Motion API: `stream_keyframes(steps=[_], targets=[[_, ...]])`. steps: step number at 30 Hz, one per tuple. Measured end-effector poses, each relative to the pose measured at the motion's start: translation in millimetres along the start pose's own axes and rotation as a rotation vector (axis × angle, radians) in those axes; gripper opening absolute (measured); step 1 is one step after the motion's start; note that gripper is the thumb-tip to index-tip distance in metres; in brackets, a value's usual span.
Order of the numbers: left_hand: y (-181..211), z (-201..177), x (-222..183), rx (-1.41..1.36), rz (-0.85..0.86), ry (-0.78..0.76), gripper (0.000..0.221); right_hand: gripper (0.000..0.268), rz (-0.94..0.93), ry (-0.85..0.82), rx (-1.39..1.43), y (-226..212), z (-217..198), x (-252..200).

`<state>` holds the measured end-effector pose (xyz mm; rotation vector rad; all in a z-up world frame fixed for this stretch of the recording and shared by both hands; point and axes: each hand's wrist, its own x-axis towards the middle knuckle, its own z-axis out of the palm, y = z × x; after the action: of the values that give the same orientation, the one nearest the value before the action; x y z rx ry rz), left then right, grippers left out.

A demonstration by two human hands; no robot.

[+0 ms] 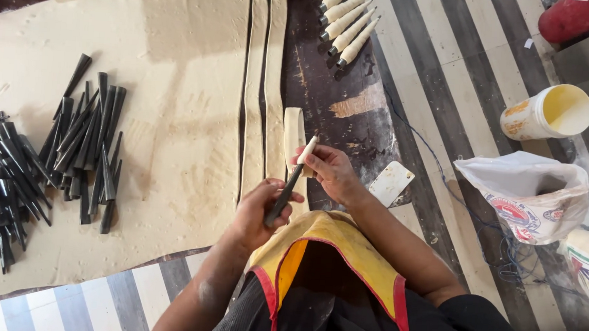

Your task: The person cuts small rectangular pieces from a long strip of dough on the worktable, then wraps each piece spirally around a black cone-shaped mold by hand and places the finished wrapped cone in a row with the others, repeating the cycle continuously.

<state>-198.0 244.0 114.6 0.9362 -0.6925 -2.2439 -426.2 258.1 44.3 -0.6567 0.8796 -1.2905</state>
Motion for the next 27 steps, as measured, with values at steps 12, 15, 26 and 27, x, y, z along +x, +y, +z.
stream_keyframes(steps=[12,15,26,27], targets=[[-19,-4,5,0.194,0.134,0.077,0.016,0.043,0.033,-0.067,0.024,-12,11,-5],[-16,3,11,0.566,0.327,0.155,0.017,0.043,0.040,-0.079,0.034,-20,18,-2],[-12,-1,7,0.312,0.117,0.128,0.022,0.039,0.007,-0.098,-0.032,-10,8,-1],[-17,-7,9,0.053,0.008,0.075,0.021,0.038,0.005,-0.106,-0.038,-9,6,-1]])
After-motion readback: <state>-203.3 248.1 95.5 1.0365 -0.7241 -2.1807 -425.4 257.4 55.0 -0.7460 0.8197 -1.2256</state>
